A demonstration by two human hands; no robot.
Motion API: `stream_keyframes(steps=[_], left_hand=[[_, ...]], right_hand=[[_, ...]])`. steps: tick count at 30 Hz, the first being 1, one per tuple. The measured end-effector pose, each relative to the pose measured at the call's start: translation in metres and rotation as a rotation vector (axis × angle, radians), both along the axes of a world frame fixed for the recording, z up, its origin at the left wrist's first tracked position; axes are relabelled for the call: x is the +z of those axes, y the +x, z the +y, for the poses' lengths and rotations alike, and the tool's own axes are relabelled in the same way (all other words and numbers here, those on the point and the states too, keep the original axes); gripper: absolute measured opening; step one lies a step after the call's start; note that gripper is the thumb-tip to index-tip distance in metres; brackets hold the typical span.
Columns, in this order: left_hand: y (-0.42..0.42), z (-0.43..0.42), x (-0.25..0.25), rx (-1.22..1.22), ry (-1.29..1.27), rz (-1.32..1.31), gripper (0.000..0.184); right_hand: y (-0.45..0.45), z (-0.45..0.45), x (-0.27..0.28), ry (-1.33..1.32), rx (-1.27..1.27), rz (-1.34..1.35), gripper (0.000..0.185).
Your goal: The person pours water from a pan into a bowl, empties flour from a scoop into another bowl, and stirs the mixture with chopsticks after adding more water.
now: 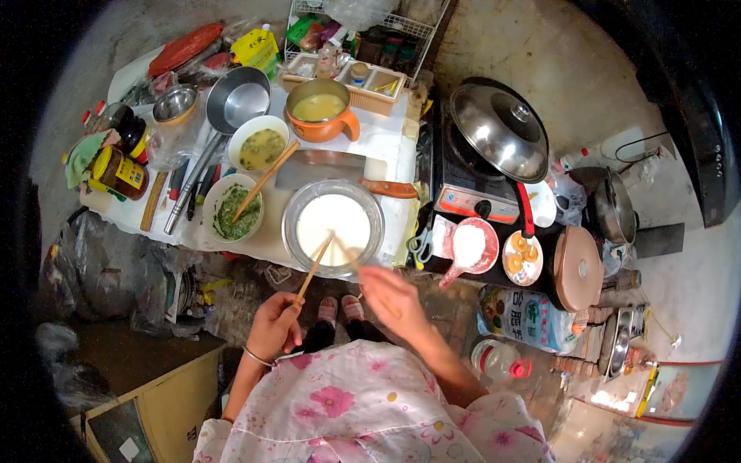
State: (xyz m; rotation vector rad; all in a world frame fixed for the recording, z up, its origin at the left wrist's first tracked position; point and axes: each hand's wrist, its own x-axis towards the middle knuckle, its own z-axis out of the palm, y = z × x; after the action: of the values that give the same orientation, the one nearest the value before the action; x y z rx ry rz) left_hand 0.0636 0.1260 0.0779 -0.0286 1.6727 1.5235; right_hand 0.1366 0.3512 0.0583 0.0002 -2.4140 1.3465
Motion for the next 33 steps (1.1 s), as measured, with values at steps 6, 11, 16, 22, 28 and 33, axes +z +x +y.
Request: stream_keyframes(steps=[6,11,16,22,28,33], left_hand=[[0.001,0.001,0.004,0.038,-0.107,0.247,0.014],[-0.001,0.005,0.007,0.052,-0.177,0.384,0.01],[-0.002,0.005,0.006,0.02,-0.241,0.5,0.008],[-0.001,0.005,-0.004,0.093,-0.254,0.689,0.009],[-0.002,0.004,-0.011,0.111,-0.253,0.72,0.01],[-0.004,0.005,-0.005,0.104,-0.284,0.708,0.011]], right_hand=[[0.008,-0.005,0.01,0.025,0.083,0.009,0.02],[0.007,0.004,0.007,0.024,0.004,0.012,0.02],[0.011,0.004,0.001,0.033,-0.016,-0.016,0.021],[0.018,-0.006,0.002,0.025,0.006,0.033,0.021],[0.028,-0.013,0.005,0.037,0.024,0.04,0.024],[0.024,-0.014,0.005,0.067,0.096,0.062,0.024]])
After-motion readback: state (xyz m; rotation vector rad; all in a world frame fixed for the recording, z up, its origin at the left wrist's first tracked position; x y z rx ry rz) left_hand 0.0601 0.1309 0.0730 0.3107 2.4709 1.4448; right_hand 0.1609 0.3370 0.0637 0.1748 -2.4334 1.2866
